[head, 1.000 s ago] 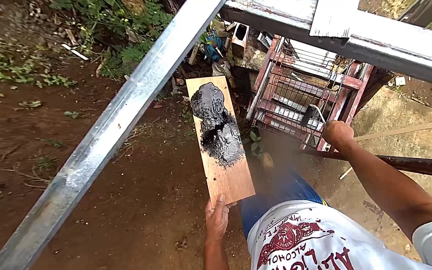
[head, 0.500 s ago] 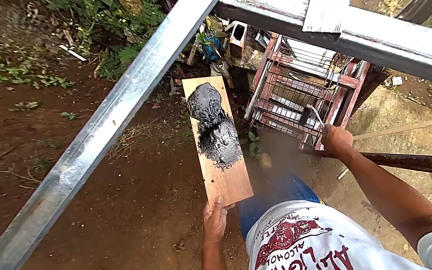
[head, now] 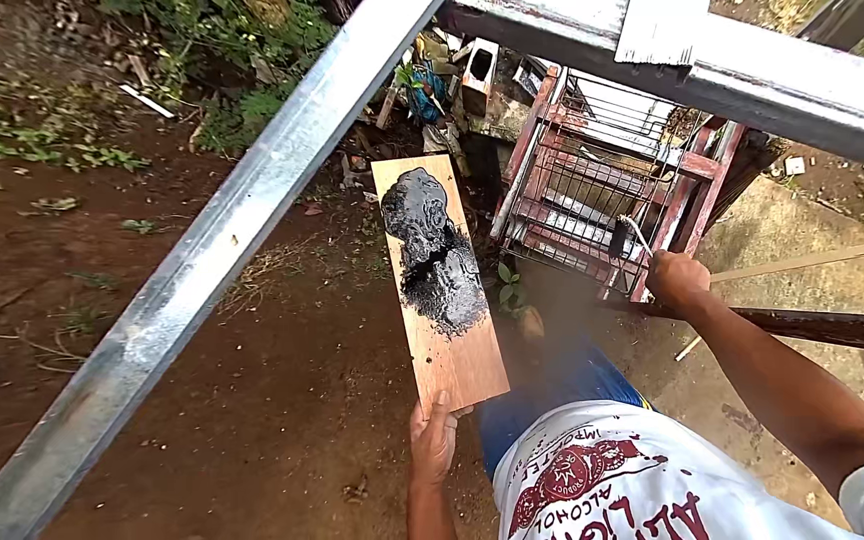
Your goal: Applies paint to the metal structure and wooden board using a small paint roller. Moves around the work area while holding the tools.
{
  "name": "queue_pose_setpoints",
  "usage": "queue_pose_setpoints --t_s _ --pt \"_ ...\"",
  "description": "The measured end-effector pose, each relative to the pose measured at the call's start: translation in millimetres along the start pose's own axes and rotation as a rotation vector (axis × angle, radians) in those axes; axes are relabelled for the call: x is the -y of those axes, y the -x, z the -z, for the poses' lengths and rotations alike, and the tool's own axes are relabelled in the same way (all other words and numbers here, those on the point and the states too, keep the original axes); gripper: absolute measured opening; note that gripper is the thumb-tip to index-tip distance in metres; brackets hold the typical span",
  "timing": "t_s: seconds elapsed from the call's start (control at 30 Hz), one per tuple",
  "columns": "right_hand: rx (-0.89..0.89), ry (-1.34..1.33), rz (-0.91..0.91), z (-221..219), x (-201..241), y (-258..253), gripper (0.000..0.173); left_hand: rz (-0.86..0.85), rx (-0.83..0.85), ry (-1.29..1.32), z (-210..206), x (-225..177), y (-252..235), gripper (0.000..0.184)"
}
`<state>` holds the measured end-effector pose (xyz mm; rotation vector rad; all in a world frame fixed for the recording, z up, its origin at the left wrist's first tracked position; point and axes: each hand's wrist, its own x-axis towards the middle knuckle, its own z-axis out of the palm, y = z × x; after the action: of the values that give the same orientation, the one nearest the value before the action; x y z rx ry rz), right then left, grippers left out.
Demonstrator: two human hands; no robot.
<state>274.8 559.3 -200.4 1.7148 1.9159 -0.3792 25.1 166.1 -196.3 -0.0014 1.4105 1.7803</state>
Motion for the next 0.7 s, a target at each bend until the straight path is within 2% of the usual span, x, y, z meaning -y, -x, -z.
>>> queue_pose_setpoints --t_s 0.1,0.37,0.5,0.7 --pt "0.087 0.063 -0.004 18 9 2 0.031 0.001 -0.006 0.004 1 2 0 0.045" --pt "-0.035 0.059 -0.054 29 3 -3 0.038 -0.008 0.003 0.009 5 -1 -1 0.046" --pt "0.025 0.120 -0.038 22 2 1 0.029 0.007 -0.001 0.009 7 -1 -3 0.045" --pt "0.059 0.101 -0.049 39 7 5 0.030 0.005 -0.008 0.014 12 -4 -2 0.045"
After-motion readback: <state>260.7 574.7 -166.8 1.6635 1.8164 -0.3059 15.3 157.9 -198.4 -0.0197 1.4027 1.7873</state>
